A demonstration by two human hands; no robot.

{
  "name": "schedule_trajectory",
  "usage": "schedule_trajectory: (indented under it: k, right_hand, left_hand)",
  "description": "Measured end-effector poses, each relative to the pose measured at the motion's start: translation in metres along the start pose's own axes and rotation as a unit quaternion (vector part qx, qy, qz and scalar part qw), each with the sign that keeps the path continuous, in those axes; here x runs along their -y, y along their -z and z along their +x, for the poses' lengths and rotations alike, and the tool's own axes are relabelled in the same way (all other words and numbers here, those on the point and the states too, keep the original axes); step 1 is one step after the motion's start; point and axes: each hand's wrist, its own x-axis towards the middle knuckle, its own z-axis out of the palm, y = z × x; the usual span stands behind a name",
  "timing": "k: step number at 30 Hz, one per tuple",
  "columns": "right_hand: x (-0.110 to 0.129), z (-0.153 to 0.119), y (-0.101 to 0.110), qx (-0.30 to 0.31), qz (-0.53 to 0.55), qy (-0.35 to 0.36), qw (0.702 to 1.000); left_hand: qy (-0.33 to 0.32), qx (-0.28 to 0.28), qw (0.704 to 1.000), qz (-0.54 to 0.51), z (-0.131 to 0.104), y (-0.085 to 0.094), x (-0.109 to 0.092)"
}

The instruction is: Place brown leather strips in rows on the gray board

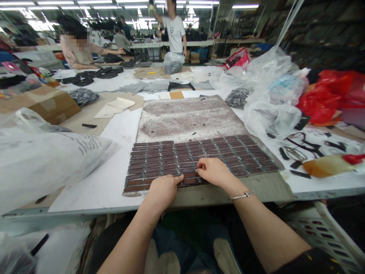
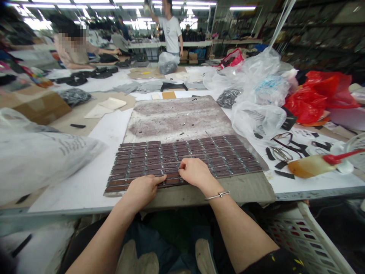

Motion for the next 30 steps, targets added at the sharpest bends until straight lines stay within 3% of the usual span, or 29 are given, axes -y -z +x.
schedule_trajectory:
  k: [4,8,15,22,26,30]
  right_hand:
    - [-0.005,-0.004,0.005,-0.023,0.008,0.076,0.997]
    - [-0.005,-0.01,0.004,-0.001,-0.052,0.16,0.986]
    - [0.002,-0.017,0.004,0.037,-0.129,0.183,0.974]
    - [0.003,-0.017,0.002,0.019,-0.118,0.179,0.977]
    - [0.006,-0.018,0.0,0.03,-0.127,0.179,0.975]
    - [0.013,-0.019,-0.002,0.023,-0.127,0.193,0.973]
  left_hand:
    - [-0.006,-0.01,1.0,0.004,0.0,-0.002,0.001]
    - [-0.009,-0.015,1.0,0.0,0.001,-0.003,0.002]
    - [-0.001,-0.009,1.0,-0.015,0.002,0.0,0.0]
    - [0.026,-0.03,0.993,-0.114,0.004,0.004,0.009]
    - [0.062,-0.111,0.963,-0.237,0.006,0.01,0.015]
    - [0.084,-0.148,0.9,-0.4,0.005,0.017,0.012]
